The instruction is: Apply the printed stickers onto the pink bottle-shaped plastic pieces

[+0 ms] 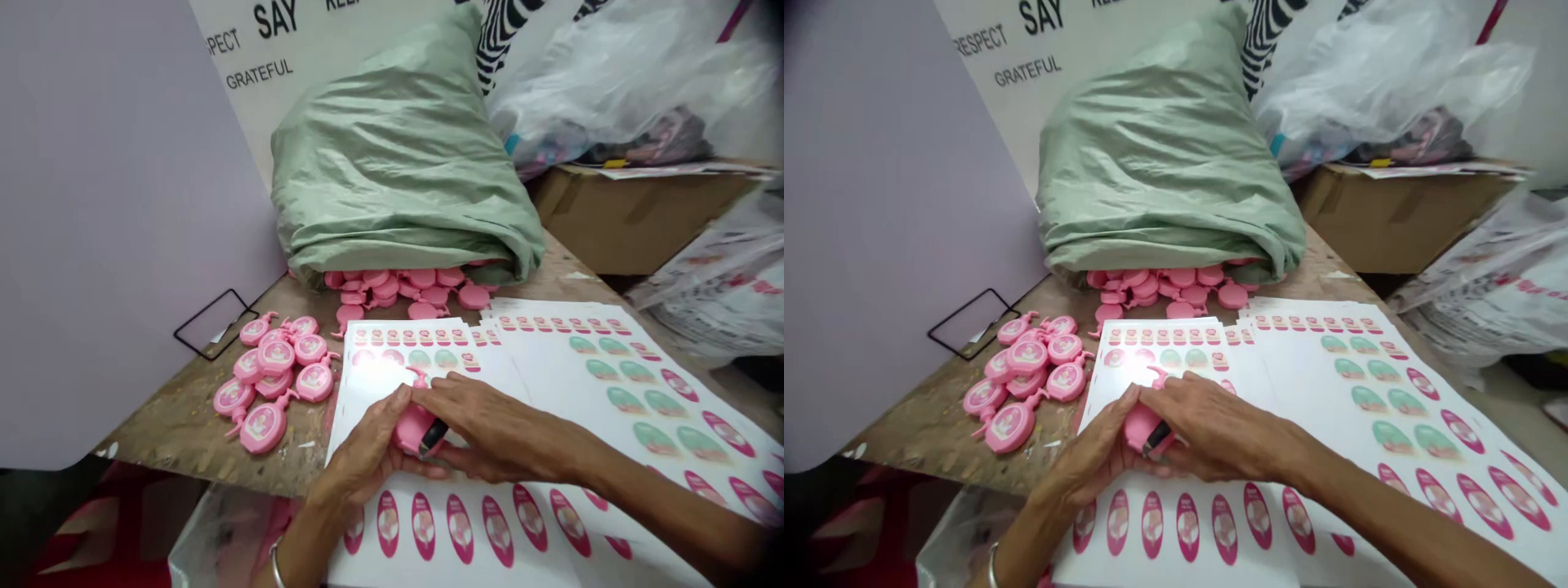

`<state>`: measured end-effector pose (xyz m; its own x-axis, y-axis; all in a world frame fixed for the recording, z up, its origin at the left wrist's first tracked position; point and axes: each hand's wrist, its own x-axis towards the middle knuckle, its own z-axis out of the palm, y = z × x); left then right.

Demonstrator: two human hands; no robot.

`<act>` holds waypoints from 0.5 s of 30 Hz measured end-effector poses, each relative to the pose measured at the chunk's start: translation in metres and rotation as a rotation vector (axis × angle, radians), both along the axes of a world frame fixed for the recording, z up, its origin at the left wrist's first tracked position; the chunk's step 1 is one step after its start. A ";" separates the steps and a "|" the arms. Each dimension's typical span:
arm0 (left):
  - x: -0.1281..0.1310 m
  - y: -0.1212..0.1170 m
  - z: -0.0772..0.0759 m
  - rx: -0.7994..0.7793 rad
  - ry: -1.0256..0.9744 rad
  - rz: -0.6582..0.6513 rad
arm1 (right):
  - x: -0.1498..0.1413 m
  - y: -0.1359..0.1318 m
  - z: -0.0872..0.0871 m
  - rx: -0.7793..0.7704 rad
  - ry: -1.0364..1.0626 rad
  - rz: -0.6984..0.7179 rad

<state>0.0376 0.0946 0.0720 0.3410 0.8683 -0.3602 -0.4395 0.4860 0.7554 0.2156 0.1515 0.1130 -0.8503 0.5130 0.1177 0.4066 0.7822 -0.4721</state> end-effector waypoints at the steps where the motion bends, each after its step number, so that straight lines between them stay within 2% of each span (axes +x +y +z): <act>1: -0.002 -0.004 -0.003 -0.022 -0.009 0.063 | 0.002 0.001 -0.006 -0.117 0.045 -0.005; 3: -0.009 -0.008 -0.007 -0.046 -0.011 0.176 | 0.005 0.014 -0.017 -0.345 0.172 -0.090; 4: -0.013 -0.008 -0.007 -0.052 -0.008 0.216 | 0.004 0.023 -0.023 -0.392 0.246 -0.204; 6: -0.021 -0.003 -0.008 -0.045 0.012 0.280 | -0.003 0.043 -0.037 -0.375 0.349 -0.417; 8: -0.028 0.008 -0.008 -0.025 0.057 0.350 | -0.015 0.059 -0.053 -0.294 0.367 -0.550; 12: -0.038 0.030 -0.011 0.026 0.187 0.468 | -0.036 0.070 -0.077 -0.200 0.352 -0.652; 15: -0.037 0.035 -0.017 0.098 0.328 0.448 | -0.045 0.061 -0.079 -0.306 0.429 -0.658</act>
